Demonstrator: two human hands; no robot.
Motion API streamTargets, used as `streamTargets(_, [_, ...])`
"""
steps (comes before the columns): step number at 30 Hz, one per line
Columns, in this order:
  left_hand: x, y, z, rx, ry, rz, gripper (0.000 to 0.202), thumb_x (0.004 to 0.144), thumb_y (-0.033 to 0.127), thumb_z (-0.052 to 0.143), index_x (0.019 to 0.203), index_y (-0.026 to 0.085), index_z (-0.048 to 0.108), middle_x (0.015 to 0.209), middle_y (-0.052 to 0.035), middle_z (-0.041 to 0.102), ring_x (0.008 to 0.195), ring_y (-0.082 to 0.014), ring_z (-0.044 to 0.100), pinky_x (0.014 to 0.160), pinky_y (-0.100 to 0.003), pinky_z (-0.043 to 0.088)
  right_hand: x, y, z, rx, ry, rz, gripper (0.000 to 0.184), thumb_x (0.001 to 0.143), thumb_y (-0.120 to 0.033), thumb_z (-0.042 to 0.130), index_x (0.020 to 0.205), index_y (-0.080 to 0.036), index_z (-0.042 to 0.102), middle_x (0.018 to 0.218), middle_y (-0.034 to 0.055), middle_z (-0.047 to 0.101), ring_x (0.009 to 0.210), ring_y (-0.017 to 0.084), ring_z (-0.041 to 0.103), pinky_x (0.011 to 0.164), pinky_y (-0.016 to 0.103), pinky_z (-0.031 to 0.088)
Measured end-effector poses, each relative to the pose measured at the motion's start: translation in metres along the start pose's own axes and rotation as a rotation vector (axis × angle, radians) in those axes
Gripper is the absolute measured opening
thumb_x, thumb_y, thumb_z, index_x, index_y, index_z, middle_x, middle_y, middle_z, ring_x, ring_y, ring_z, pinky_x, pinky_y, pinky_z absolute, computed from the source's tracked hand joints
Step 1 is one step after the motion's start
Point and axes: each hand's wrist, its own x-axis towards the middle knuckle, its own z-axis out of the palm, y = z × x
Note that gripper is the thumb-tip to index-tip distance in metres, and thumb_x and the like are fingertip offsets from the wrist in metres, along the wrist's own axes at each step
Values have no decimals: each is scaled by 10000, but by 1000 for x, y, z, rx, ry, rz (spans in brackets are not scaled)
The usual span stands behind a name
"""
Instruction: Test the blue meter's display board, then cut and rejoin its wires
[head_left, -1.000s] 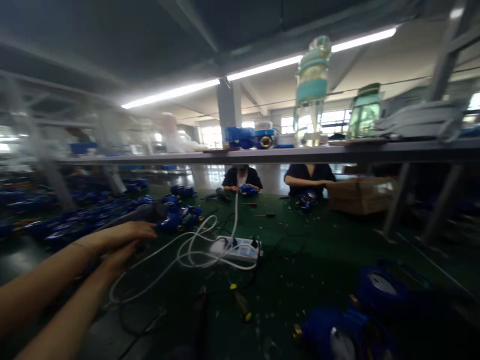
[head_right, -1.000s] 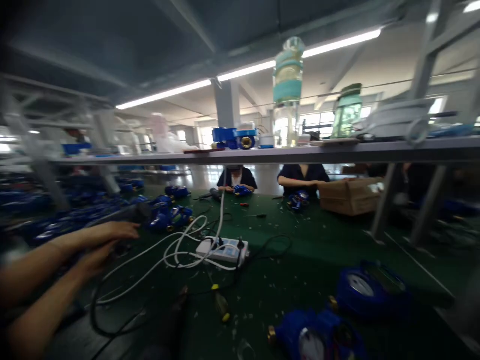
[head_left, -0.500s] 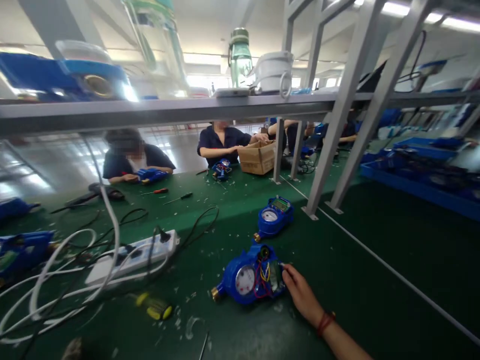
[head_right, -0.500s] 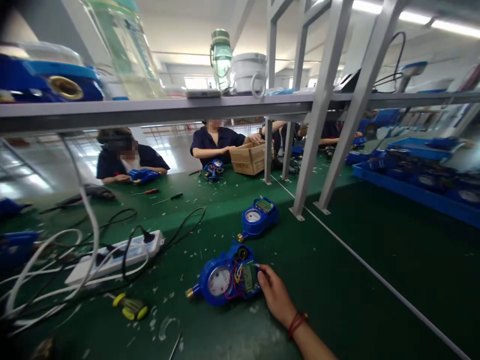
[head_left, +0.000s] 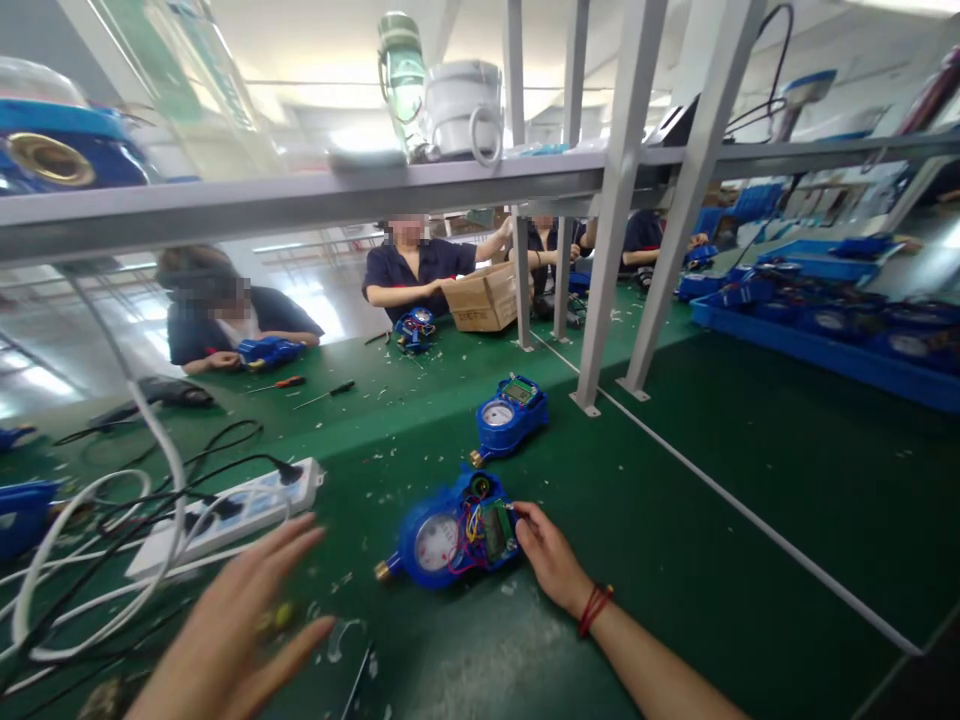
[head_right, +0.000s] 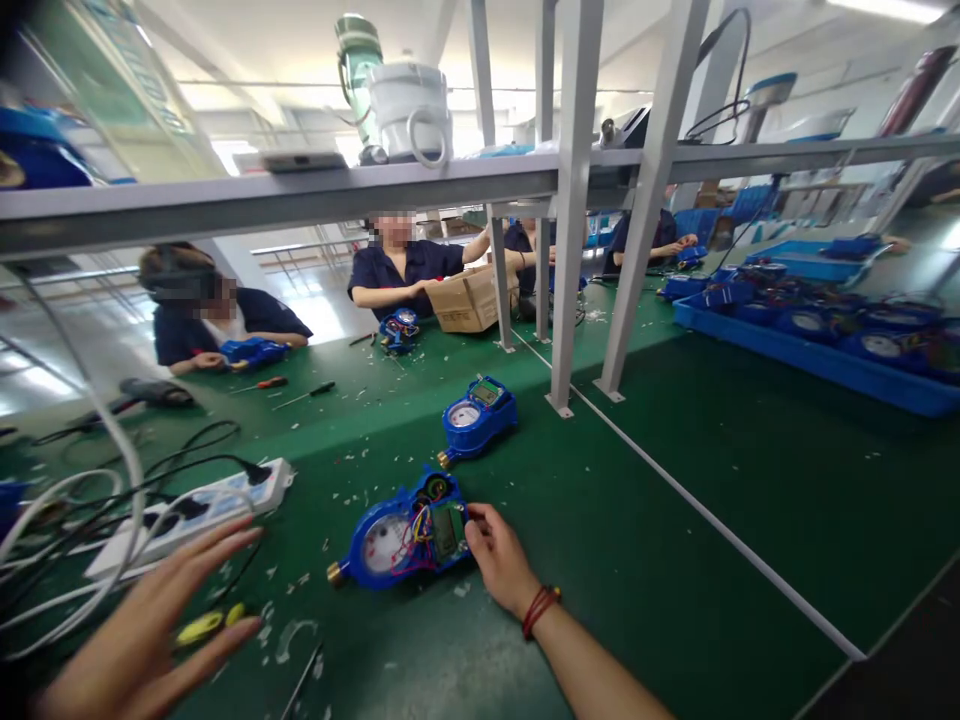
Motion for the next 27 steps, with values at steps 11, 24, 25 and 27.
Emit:
streamTargets(11, [77,64,70,14,-233,9,913,639,436,660,1391,234,183,1396,-80,377,1232,-227,420,1005,-311,374,-6,0,-17,-62,-154,-93,842,613,-326,780,1334,-196,365,1328,121,458,1161,264,485,943,402,430])
streamTargets(24, [27,143,69,108,-171,-533,837,693,554,529,1366,128,272,1292,-165,464,870,-315,622,714,-410,503,-9,-12,9,-70,-67,-61,699,757,-355,650,1351,-224,304,1354,118,449,1226,275,443,1022,451,357])
streamTargets(25, [20,148,65,92,-202,-578,855,697,553,524,1376,106,258,1291,-174,463,880,-318,619,728,-415,502,-11,-16,11,-65,-72,-56,670,766,-361,640,1336,-220,316,1337,122,465,1203,274,468,1006,446,377])
streamTargets(27, [8,155,59,34,-270,-658,880,706,549,509,1395,82,222,1299,-183,458,903,-316,615,771,-416,495,-12,-25,15,-66,-73,-25,668,737,-370,674,1294,-213,340,1281,124,514,1136,270,525,966,434,417])
